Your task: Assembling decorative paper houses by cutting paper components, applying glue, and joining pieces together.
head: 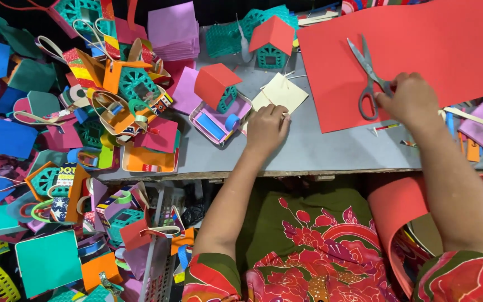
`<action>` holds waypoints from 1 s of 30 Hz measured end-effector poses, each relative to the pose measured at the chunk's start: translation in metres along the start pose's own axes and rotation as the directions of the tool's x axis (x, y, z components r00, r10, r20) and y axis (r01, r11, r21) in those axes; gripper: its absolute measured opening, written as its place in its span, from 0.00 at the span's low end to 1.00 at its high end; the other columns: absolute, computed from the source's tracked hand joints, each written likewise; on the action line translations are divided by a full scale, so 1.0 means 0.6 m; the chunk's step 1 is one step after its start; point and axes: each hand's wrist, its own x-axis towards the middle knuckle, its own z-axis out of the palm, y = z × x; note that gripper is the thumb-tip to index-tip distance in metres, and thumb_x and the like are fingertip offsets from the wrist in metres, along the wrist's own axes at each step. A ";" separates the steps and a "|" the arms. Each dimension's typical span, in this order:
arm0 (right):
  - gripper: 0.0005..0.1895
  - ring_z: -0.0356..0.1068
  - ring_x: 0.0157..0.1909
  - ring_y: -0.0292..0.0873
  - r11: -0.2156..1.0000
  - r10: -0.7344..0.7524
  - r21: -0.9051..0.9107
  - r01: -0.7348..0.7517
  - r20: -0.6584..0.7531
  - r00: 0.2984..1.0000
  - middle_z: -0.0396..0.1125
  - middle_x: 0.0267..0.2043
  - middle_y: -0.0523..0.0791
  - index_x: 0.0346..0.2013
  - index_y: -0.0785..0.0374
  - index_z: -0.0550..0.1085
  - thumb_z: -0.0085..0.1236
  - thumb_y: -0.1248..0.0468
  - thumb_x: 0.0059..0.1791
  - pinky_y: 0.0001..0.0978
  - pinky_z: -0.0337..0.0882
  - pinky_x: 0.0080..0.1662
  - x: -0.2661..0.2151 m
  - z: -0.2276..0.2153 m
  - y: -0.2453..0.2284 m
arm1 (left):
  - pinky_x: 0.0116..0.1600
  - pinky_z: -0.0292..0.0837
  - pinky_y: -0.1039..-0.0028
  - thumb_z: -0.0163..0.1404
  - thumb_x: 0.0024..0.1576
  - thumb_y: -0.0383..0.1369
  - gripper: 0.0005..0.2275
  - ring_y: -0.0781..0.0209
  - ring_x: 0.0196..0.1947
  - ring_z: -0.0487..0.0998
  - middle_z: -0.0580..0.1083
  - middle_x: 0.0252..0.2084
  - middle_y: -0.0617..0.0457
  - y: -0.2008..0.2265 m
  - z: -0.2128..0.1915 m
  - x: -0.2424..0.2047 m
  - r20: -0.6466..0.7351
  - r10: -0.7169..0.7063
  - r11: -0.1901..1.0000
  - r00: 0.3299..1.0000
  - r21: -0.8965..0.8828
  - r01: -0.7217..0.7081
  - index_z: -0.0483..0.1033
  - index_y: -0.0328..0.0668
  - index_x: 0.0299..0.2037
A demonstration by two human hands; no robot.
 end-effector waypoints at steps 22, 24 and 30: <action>0.27 0.71 0.44 0.55 0.982 -0.128 -0.183 0.042 -0.493 0.861 0.70 0.43 0.50 0.50 0.67 0.78 0.62 0.45 0.52 0.50 0.74 0.34 -0.064 0.095 -0.021 | 0.36 0.69 0.63 0.43 0.64 0.39 0.20 0.52 0.33 0.76 0.76 0.37 0.49 0.111 0.106 0.055 0.187 -0.293 0.856 0.938 -0.385 0.345 0.67 0.38 0.64; 0.25 0.72 0.42 0.53 0.976 -0.149 -0.214 0.044 -0.502 0.852 0.71 0.41 0.48 0.51 0.65 0.79 0.61 0.46 0.53 0.49 0.74 0.30 -0.063 0.088 -0.014 | 0.40 0.70 0.63 0.41 0.64 0.36 0.20 0.52 0.36 0.75 0.76 0.40 0.47 0.116 0.091 0.061 0.181 -0.275 0.828 0.944 -0.455 0.328 0.66 0.36 0.65; 0.22 0.72 0.38 0.49 0.942 -0.229 -0.335 0.012 -0.620 0.750 0.74 0.40 0.44 0.47 0.55 0.83 0.59 0.41 0.55 0.47 0.63 0.33 -0.039 0.053 0.007 | 0.38 0.59 0.79 0.38 0.65 0.33 0.23 0.70 0.29 0.62 0.73 0.37 0.60 0.114 -0.011 0.070 0.422 -0.321 0.482 0.848 -0.698 0.530 0.62 0.41 0.72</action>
